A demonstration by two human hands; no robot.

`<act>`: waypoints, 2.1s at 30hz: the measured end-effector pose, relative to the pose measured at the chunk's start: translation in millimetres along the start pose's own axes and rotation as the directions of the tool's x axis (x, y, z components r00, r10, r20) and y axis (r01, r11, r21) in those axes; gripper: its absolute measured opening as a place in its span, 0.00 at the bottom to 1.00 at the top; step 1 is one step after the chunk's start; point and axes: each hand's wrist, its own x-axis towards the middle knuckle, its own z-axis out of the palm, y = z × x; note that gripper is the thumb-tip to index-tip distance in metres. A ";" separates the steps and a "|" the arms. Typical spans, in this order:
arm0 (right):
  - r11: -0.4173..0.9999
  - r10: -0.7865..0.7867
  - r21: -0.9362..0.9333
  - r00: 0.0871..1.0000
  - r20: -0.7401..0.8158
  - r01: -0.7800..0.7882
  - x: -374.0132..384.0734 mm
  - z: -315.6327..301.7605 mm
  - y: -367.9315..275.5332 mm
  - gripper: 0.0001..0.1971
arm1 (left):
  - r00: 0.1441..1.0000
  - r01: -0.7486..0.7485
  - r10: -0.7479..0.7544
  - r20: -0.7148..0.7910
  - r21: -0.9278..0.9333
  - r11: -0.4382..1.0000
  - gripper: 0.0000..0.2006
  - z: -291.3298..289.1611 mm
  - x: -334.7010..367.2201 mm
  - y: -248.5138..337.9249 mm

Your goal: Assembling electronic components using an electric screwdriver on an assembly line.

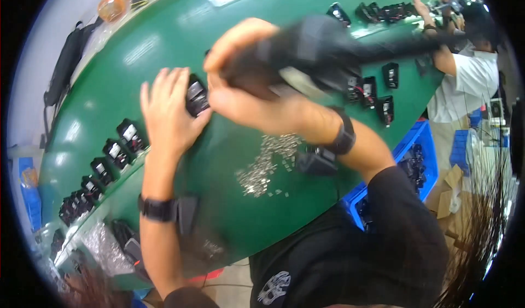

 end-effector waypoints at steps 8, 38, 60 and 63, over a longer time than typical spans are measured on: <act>0.998 -0.063 -0.024 0.998 0.029 0.064 -27.5 -29.3 -110.9 0.19 | 0.954 -0.166 0.264 0.143 -0.483 0.860 0.10 -22.5 -32.0 78.0; 0.944 -0.151 0.305 0.986 0.068 0.123 -27.5 -30.4 -114.4 0.16 | 0.776 0.262 -0.259 0.575 -0.668 -0.697 0.11 -49.5 -48.8 109.8; 0.985 -0.165 0.020 0.972 -0.168 0.171 36.2 -35.2 22.5 0.12 | 0.998 0.053 -0.050 0.031 -0.103 0.993 0.36 5.3 42.6 14.9; 0.987 -0.156 -0.003 0.975 -0.158 0.158 37.1 -38.7 31.4 0.12 | 0.997 0.049 -0.040 0.068 -0.133 0.990 0.36 10.7 44.2 10.6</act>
